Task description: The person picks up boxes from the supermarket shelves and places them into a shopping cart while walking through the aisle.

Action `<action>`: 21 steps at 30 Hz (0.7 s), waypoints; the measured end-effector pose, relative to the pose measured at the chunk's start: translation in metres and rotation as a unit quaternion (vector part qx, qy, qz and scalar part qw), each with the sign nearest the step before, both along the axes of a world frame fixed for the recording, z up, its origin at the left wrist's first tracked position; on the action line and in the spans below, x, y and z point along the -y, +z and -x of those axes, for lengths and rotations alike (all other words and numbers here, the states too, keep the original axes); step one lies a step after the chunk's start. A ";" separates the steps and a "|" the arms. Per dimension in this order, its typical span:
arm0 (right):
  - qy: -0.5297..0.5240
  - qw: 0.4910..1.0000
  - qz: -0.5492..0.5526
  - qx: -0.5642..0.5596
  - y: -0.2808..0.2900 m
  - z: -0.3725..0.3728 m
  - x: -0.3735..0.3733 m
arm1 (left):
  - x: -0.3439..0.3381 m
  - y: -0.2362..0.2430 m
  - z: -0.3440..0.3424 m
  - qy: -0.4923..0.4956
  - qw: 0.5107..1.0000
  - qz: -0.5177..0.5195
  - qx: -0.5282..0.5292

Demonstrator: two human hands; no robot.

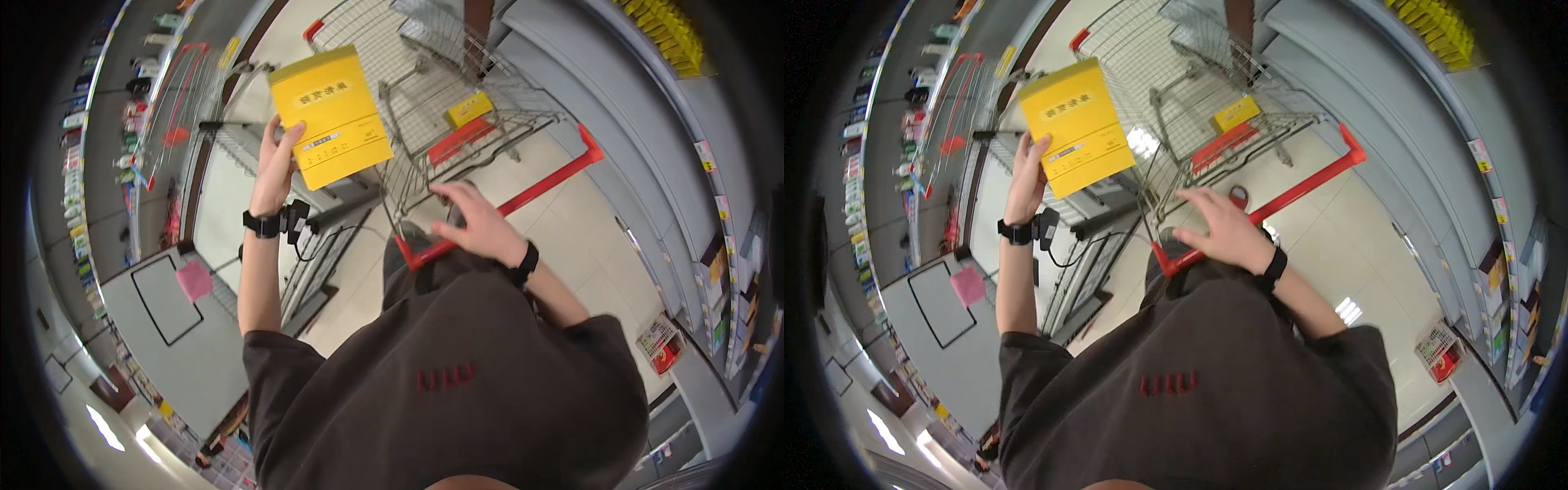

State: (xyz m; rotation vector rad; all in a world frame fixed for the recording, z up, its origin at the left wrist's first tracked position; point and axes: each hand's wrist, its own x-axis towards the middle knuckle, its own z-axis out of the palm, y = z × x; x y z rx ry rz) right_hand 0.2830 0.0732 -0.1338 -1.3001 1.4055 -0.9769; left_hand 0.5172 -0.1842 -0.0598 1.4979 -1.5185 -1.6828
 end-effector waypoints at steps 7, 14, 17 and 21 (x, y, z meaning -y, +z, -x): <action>-0.172 0.937 -0.049 -0.299 -0.003 -0.051 -0.023 | 0.107 -0.088 0.064 -0.190 0.974 0.010 0.122; -0.413 0.761 -0.323 -0.382 -0.023 -0.098 -0.047 | 0.161 -0.211 0.111 -0.396 0.898 0.039 0.190; -0.500 0.724 -0.330 -0.341 -0.046 -0.122 -0.051 | 0.168 -0.270 0.121 -0.462 0.860 0.050 0.209; -0.547 0.742 -0.310 -0.232 -0.060 -0.142 -0.044 | 0.157 -0.310 0.135 -0.546 0.789 0.069 0.273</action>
